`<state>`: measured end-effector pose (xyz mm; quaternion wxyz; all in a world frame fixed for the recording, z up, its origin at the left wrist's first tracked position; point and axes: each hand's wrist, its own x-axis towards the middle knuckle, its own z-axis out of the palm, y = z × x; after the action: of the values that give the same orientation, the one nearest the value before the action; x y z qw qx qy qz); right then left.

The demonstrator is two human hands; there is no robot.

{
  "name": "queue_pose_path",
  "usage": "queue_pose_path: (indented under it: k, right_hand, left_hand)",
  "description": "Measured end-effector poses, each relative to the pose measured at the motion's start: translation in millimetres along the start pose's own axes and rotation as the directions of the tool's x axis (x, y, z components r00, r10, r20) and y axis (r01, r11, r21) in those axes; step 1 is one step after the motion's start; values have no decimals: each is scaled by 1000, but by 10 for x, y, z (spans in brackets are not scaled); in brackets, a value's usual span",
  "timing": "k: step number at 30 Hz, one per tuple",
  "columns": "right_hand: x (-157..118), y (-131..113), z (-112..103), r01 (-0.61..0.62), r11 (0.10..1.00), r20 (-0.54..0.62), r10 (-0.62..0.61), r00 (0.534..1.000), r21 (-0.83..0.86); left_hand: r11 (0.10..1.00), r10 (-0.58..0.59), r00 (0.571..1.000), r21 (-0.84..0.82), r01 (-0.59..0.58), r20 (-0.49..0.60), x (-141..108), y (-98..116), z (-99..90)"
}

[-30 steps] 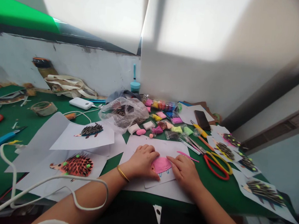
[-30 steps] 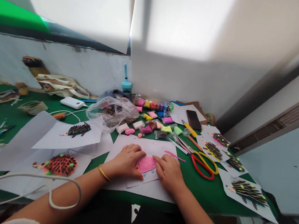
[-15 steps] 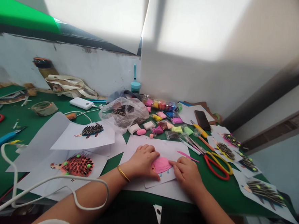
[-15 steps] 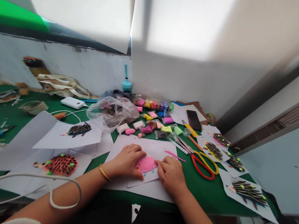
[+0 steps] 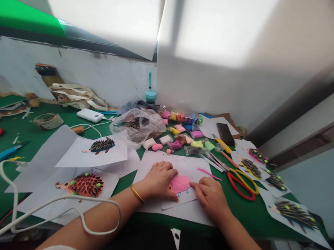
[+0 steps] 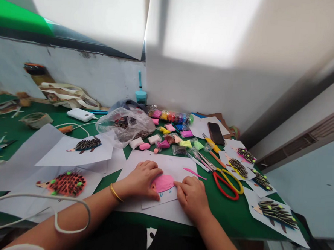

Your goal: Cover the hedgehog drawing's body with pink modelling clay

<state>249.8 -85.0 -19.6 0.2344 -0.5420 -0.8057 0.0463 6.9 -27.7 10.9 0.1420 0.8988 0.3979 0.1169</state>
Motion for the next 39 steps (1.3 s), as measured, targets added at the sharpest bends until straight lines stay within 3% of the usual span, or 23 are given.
queue_pose_path:
  k: [11, 16, 39]
  right_hand:
    - [-31, -55, -32, 58, 998, -18, -59, 998, -5]
    - [6, -161, -31, 113, 993, 34, -111, 993, -45]
    - [39, -141, 8, 81, 994, 43, -78, 996, -80]
  left_hand:
    - [1000, 9, 1000, 3, -9, 3, 2, -5, -5]
    - [1000, 7, 1000, 11, -7, 3, 3, 0, -9]
    - [1000, 15, 1000, 14, -15, 3, -1, -2, -11]
